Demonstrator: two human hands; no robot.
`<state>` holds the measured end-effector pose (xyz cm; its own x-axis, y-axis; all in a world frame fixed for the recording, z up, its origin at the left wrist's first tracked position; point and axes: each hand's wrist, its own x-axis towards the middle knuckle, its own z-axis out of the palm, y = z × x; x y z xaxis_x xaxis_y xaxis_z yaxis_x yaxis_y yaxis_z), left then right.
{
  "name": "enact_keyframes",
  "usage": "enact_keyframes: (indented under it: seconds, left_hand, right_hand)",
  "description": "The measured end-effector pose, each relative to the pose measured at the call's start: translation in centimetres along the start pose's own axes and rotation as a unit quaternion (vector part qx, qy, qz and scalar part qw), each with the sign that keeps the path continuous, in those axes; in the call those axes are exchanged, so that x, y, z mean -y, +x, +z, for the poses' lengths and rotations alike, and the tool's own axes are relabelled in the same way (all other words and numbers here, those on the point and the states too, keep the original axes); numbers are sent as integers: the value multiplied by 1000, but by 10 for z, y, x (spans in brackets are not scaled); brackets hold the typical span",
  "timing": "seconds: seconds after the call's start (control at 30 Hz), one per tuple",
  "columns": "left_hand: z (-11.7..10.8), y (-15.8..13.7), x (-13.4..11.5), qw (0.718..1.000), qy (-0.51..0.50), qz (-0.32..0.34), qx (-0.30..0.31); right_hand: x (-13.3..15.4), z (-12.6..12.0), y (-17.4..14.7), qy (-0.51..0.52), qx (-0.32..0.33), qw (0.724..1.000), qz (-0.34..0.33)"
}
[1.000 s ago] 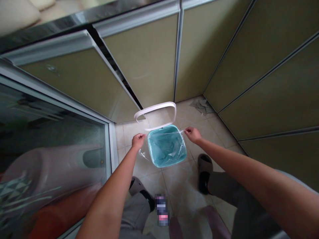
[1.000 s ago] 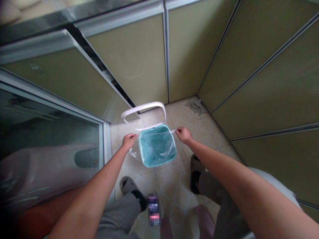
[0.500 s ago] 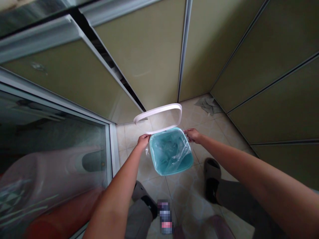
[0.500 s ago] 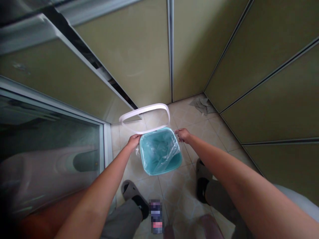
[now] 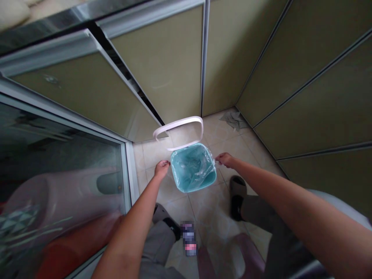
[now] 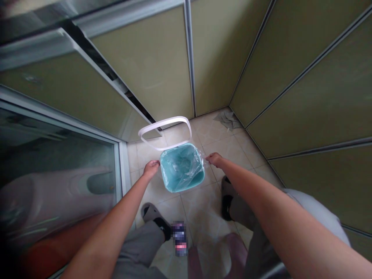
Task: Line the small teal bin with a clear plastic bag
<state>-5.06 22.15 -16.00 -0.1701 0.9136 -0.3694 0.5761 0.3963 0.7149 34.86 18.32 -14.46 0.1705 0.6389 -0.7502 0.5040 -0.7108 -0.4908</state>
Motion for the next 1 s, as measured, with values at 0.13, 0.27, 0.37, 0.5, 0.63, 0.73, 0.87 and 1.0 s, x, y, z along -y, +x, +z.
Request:
enact_keyframes:
  seconds: [0.13, 0.27, 0.37, 0.5, 0.63, 0.73, 0.87, 1.0]
  left_hand:
    - [-3, -49, 6, 997, -4, -76, 14]
    - [-2, -91, 6, 991, -32, -119, 42]
    - [-2, -108, 2, 989, -37, -137, 48]
    - [-1, -116, -1, 983, -46, -165, 63]
    - [6, -117, -2, 974, -87, -185, 94]
    - [13, -115, 1, 968, -124, -197, 97]
    - [20, -113, 9, 970, -124, -193, 79]
    - [18, -109, 10, 982, -109, -144, 46]
  right_hand:
    - [-25, 10, -27, 4, 6, 999, 46]
    - [-38, 25, -51, 78, 35, 992, 88]
    - [-43, 34, -61, 91, 38, 990, 96]
    - [-49, 42, -54, 82, 18, 992, 91]
    - [-56, 47, -28, -40, -1, 998, 42]
    - [-58, 51, -4, -115, -2, 993, 14]
    - [-54, 57, 16, -133, -7, 991, 6]
    - [-45, 53, 11, -94, 0, 995, 26]
